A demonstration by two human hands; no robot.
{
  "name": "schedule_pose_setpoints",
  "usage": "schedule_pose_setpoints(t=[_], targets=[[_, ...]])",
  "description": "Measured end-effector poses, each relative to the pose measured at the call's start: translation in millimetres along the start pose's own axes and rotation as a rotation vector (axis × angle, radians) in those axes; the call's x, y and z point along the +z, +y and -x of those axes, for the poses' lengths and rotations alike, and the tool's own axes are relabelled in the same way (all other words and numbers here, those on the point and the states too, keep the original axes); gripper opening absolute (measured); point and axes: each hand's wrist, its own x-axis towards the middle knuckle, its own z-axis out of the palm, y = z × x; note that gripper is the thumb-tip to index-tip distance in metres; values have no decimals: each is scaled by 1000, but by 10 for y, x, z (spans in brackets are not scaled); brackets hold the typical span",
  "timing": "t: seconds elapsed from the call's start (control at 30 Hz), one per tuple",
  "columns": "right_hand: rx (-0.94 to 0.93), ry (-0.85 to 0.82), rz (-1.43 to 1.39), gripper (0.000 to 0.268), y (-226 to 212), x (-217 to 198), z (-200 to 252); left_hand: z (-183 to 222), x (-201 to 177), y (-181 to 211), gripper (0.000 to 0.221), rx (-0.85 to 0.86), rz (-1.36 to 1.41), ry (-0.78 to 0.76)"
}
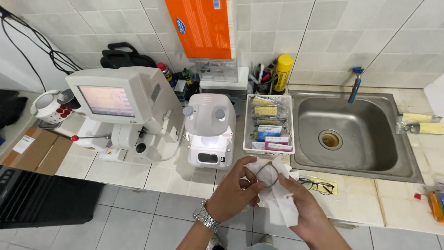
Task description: Operating an optical lens edging machine to shape a lens and then cleaning a pair of eyeglasses at a workstation.
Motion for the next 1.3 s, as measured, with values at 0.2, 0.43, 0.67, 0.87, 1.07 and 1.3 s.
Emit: schedule_pose_setpoints(t=[0.2,0.43,0.67,0.87,1.07,1.3], targets=[[-143,229,2,21,0,70,1,-20,44,93,69,-26,-33,-39],[-110,100,44,27,-47,72,-6,-9,65,205,74,11,-63,12],[-121,230,56,21,20,32,10,16,90,219,79,17,-104,0],[-112,57,27,18,-2,-137,-72,-18,98,187,82,0,-44,1],[-141,220,45,21,-70,-65,-34,16,98,204,83,2,-35,-42],[-166,58,110,30,-13,-162,-52,-9,100,236,82,66,-91,-30]])
